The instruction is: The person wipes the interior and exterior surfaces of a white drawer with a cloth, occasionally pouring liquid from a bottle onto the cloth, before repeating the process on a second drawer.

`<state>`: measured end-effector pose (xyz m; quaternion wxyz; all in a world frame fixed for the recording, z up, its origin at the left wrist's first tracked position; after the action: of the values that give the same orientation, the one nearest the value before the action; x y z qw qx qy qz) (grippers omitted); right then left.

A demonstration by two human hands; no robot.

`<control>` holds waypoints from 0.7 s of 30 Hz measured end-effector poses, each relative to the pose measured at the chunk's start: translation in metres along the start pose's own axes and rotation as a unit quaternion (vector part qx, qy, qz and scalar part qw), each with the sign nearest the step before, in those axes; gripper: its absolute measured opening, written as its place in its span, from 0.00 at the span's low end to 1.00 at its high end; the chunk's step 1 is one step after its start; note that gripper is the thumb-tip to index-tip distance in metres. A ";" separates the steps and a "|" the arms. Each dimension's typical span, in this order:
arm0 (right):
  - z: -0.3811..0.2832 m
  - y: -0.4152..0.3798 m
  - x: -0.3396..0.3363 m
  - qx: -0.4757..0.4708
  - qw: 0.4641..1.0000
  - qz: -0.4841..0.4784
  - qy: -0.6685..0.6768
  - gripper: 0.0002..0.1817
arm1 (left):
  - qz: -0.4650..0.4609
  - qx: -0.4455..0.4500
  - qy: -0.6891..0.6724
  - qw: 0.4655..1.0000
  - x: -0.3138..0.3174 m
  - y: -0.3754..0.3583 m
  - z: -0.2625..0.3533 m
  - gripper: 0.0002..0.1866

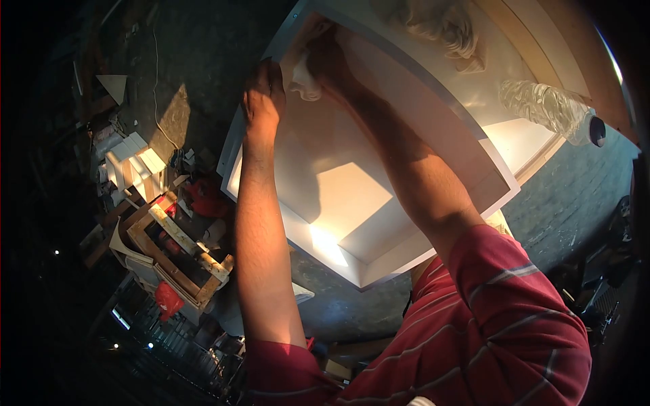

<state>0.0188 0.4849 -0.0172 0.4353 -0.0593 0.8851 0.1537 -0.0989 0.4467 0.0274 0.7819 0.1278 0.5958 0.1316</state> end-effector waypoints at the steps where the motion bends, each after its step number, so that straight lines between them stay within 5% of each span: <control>1: -0.004 0.000 -0.001 -0.001 1.000 0.001 -0.001 0.24 | 0.002 0.000 0.000 1.000 -0.001 0.000 0.001 0.18; 2: 0.008 -0.003 -0.004 0.204 0.915 0.092 0.337 0.24 | -0.010 -0.007 -0.014 1.000 0.000 0.001 0.001 0.18; 3: 0.019 -0.013 0.009 0.375 0.671 0.167 0.617 0.25 | -0.022 -0.015 -0.027 0.999 0.001 0.002 0.000 0.18; 4: 0.023 -0.016 0.011 0.375 0.671 0.165 0.618 0.25 | -0.023 -0.016 -0.026 0.999 0.000 0.002 0.000 0.18; 6: 0.019 -0.013 0.011 0.177 0.880 0.047 0.438 0.27 | -0.015 -0.021 -0.036 0.999 0.000 0.001 0.001 0.19; 7: 0.021 -0.011 0.022 0.180 0.880 0.047 0.437 0.27 | -0.017 -0.021 -0.036 0.999 0.001 -0.002 -0.001 0.19; 9: 0.030 -0.003 0.048 0.327 0.730 0.068 0.597 0.27 | -0.003 -0.002 -0.040 0.999 0.002 0.001 -0.001 0.19; 12: 0.012 -0.015 0.013 0.374 0.664 0.141 0.632 0.28 | -0.039 -0.037 -0.036 0.998 -0.002 0.003 0.004 0.18; 13: 0.017 -0.020 0.020 0.378 0.663 0.138 0.631 0.28 | -0.043 -0.040 -0.035 0.998 -0.001 0.000 0.001 0.18; 15: 0.014 -0.016 0.010 0.085 0.908 0.202 0.356 0.30 | -0.038 -0.030 -0.018 0.999 0.001 0.001 0.000 0.17; 19: 0.019 -0.007 0.022 0.187 0.829 0.232 0.473 0.33 | -0.002 0.005 -0.041 0.999 -0.001 0.003 0.001 0.17; 21: 0.015 -0.014 -0.003 0.315 0.730 0.213 0.568 0.31 | 0.000 0.020 -0.043 0.999 0.000 0.000 0.000 0.17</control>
<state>0.0350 0.4761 -0.0265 -0.1994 0.1948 0.9543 -0.1080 -0.0990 0.4472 0.0272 0.8042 0.1494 0.5639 0.1142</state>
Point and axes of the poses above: each hand's wrist, its own y-axis towards the middle knuckle, its own x-axis out of the palm, z = x × y, the point moved 6 cm from there along y, towards the middle knuckle, and after that the axes turned 11 degrees about z, right-handed, at the moved point
